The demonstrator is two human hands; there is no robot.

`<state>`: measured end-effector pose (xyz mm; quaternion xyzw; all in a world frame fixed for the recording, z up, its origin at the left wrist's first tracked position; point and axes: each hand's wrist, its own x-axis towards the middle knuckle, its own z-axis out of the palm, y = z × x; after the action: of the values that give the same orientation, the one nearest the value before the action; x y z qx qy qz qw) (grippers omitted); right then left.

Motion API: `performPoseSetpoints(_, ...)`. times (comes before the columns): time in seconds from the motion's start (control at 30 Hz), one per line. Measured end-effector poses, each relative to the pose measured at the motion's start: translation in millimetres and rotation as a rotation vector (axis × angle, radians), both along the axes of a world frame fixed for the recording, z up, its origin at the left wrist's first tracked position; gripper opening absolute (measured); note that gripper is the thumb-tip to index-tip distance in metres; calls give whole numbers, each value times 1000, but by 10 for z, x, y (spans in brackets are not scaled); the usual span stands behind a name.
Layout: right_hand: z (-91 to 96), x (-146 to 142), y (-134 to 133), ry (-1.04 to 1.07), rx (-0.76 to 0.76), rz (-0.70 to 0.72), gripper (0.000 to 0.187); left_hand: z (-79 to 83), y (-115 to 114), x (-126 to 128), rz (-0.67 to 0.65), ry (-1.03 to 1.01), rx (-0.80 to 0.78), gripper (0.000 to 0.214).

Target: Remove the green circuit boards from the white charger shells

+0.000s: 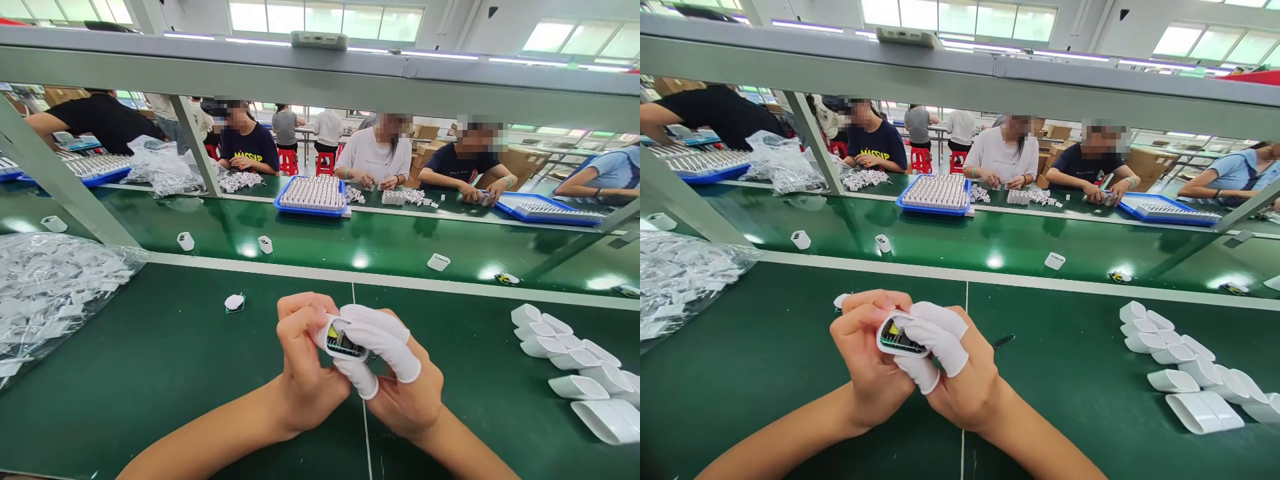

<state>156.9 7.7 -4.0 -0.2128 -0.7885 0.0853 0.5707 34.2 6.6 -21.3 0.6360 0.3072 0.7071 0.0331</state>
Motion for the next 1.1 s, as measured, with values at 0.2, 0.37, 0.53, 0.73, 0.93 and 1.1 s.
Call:
performPoseSetpoints(0.2, -99, -2, 34, 2, 97, 12, 55, 15, 5, 26, -9, -30, 28, 56)
performPoseSetpoints(0.37, -109, -5, 24, 10, 101, 13, 50, 11, 17, 29, 33, -33, 84, 44)
performPoseSetpoints(0.53, -45, 7, 71, 21, -52, 34, 44, 36, 8, -88, 154, 297, 25, 50)
performPoseSetpoints(0.73, 54, -19, 132, 609, -940, 376, 21, 250, -6, -175, 83, 419, -12, 52)
performPoseSetpoints(0.93, 165, -49, 1, 769, -1260, 510, 26, 359, -126, -196, 123, 492, 84, 42)
performPoseSetpoints(1.1, 60, -45, -47, 603, -692, 117, 29, 305, -50, -220, 168, 519, 45, 41)
